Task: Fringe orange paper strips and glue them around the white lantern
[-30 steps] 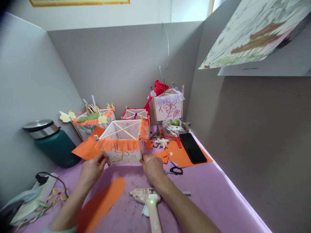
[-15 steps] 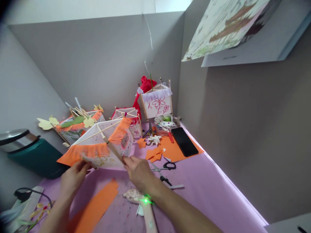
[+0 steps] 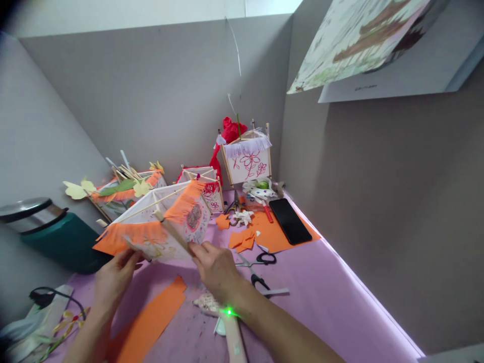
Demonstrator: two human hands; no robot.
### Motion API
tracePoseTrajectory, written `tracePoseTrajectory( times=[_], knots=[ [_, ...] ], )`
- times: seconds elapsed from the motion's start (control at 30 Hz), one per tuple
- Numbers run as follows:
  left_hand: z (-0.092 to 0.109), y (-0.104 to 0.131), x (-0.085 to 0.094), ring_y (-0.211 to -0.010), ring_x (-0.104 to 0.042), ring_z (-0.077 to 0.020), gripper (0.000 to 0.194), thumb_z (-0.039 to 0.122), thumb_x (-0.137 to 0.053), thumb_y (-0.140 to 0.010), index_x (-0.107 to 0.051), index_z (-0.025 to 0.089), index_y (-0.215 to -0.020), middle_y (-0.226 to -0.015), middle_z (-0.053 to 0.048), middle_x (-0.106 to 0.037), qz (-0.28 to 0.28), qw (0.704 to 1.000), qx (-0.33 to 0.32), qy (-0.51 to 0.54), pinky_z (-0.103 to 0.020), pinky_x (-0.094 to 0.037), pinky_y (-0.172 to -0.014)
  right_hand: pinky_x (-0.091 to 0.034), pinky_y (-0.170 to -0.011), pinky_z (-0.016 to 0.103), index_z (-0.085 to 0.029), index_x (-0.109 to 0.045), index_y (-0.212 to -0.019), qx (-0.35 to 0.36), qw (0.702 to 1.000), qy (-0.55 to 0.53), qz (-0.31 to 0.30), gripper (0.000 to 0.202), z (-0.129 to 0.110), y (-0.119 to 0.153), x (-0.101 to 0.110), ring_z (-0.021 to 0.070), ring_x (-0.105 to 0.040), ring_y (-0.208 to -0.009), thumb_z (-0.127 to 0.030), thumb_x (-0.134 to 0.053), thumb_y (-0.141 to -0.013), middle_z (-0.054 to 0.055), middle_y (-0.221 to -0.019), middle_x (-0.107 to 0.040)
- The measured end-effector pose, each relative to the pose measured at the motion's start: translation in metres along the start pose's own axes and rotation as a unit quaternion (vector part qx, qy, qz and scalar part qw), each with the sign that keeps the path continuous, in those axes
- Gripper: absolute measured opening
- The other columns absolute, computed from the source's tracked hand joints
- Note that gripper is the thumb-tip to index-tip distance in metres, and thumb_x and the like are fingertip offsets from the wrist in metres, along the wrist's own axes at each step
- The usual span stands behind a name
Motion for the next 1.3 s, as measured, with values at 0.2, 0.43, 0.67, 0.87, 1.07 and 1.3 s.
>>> tracePoseTrajectory(
  times=[0.2,0.43,0.67,0.87,1.07,1.3],
  knots=[
    [0.021,0.015,-0.009,-0.067,-0.070,-0.0179,0.021,0.036,-0.054,-0.080,-0.071,0.024,-0.082,-0.073,0.001,-0.075,-0.023,0.992,-0.119,-0.046,-0.022,-0.046,-0.058,-0.041,-0.067,0.025,-0.016,-0.068,-0.092,-0.136,0.989,0.048,0.009,0.014,0.028,-0.008,0.006,0.0205,-0.066,-0.082,-0.017,-0.055,-0.086,0.008,-0.091,-0.071],
    [0.049,0.042,-0.011,-0.061,-0.067,-0.0151,0.015,0.026,-0.054,-0.085,-0.067,0.018,-0.085,-0.070,-0.003,-0.073,0.053,0.958,-0.281,-0.023,-0.023,-0.046,-0.058,-0.041,-0.065,0.025,-0.019,-0.070,-0.088,-0.190,0.981,0.028,0.012,0.018,0.058,-0.013,0.013,0.0209,-0.068,-0.077,-0.024,-0.054,-0.084,0.007,-0.080,-0.074],
    [0.072,0.067,-0.006,-0.077,-0.067,-0.0176,0.014,0.020,-0.054,-0.086,-0.062,0.019,-0.098,-0.086,-0.007,-0.073,0.087,0.926,-0.367,0.004,-0.027,-0.049,-0.069,-0.047,-0.063,0.028,-0.017,-0.070,-0.083,-0.182,0.982,-0.046,0.021,0.028,0.082,-0.012,0.012,0.0225,-0.069,-0.071,-0.035,-0.049,-0.082,0.006,-0.076,-0.075],
    [0.056,0.054,-0.012,-0.070,-0.065,-0.0172,0.014,0.023,-0.049,-0.087,-0.062,0.018,-0.089,-0.080,-0.006,-0.071,0.043,0.971,-0.235,-0.014,-0.028,-0.045,-0.062,-0.049,-0.067,0.031,-0.018,-0.071,-0.091,-0.157,0.985,-0.061,0.043,0.029,0.072,-0.008,0.009,0.0238,-0.069,-0.074,-0.036,-0.049,-0.082,0.006,-0.080,-0.075],
    [0.044,0.042,-0.013,-0.067,-0.063,-0.0171,0.016,0.026,-0.047,-0.086,-0.061,0.019,-0.087,-0.075,-0.003,-0.068,-0.029,0.995,-0.085,-0.036,-0.027,-0.039,-0.059,-0.047,-0.068,0.029,-0.018,-0.069,-0.089,-0.115,0.991,-0.052,0.034,0.026,0.058,-0.009,0.003,0.0220,-0.067,-0.073,-0.031,-0.048,-0.082,0.006,-0.079,-0.073],
    [0.040,0.039,-0.013,-0.067,-0.062,-0.0161,0.016,0.032,-0.046,-0.087,-0.058,0.021,-0.084,-0.074,-0.002,-0.067,-0.030,0.996,-0.079,0.013,-0.025,-0.041,-0.061,-0.045,-0.066,0.030,-0.017,-0.068,-0.088,-0.090,0.995,-0.032,0.026,0.024,0.056,-0.008,0.005,0.0225,-0.067,-0.072,-0.028,-0.048,-0.083,0.007,-0.078,-0.073]
  ],
)
Point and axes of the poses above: each hand's wrist, its own y-axis away from the middle knuckle, its own x-axis out of the back of the hand, z = x × y, the point moved 3 cm from there along -y, towards the middle knuckle
